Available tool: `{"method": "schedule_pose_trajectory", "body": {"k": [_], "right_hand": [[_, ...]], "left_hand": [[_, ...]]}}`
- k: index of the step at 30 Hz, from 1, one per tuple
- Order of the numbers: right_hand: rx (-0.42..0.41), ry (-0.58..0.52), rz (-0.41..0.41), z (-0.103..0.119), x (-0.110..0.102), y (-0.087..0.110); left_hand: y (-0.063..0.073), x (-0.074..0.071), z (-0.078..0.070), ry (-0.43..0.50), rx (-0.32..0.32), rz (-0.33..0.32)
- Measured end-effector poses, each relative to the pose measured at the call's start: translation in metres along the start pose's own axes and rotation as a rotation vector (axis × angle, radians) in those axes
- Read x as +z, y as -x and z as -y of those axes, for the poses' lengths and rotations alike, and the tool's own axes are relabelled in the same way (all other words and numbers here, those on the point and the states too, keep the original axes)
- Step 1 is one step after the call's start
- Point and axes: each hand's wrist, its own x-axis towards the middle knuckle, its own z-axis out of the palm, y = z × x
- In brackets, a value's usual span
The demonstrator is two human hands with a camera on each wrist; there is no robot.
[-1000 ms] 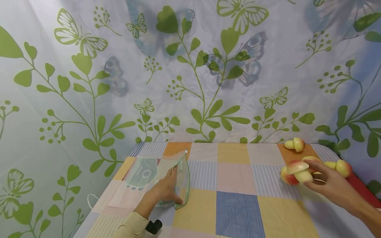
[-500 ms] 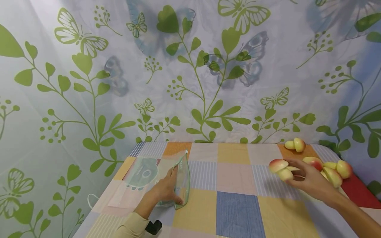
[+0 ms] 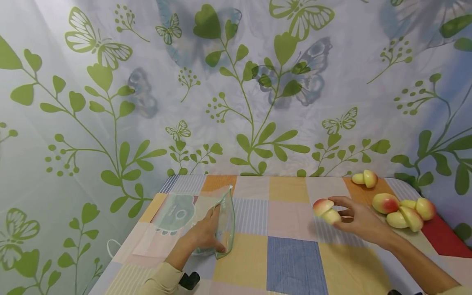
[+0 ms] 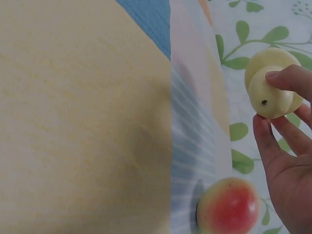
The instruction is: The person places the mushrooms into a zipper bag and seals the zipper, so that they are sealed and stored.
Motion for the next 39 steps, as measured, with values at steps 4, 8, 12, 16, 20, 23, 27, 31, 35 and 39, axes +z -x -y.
{"method": "schedule_pose_trajectory", "body": {"k": [4,8,12,16,20,23,27,31,35,39], "right_hand": [[-0.038,-0.057,0.022,0.002,0.012,-0.009],[-0.042,-0.106,0.045,0.005,0.024,-0.017],[-0.019,-0.134,0.07,0.01,0.035,-0.027],[-0.012,-0.129,0.084,0.014,0.047,-0.039],[-0.009,-0.121,0.092,0.019,0.057,-0.05],[0.0,-0.135,0.108,0.023,0.064,-0.059],[-0.001,-0.159,0.146,0.027,0.075,-0.068],[-0.025,-0.166,0.167,0.032,0.086,-0.077],[-0.023,-0.178,0.195,0.038,0.099,-0.089],[-0.04,-0.185,0.217,0.043,0.113,-0.102]], "left_hand": [[0.0,0.0,0.0,-0.005,0.0,0.001],[0.0,0.001,0.001,0.002,0.001,0.002],[0.0,0.001,0.003,0.002,0.008,-0.003],[0.0,-0.001,0.003,-0.002,0.009,-0.001],[-0.001,-0.004,0.002,0.008,0.009,0.011],[-0.001,-0.005,0.003,0.016,0.002,0.025],[0.0,-0.004,0.003,0.0,-0.014,0.041],[0.0,-0.004,0.001,-0.002,-0.013,0.04],[0.0,-0.006,-0.001,0.0,-0.007,0.03],[-0.001,-0.006,0.0,-0.002,-0.004,0.018]]}}
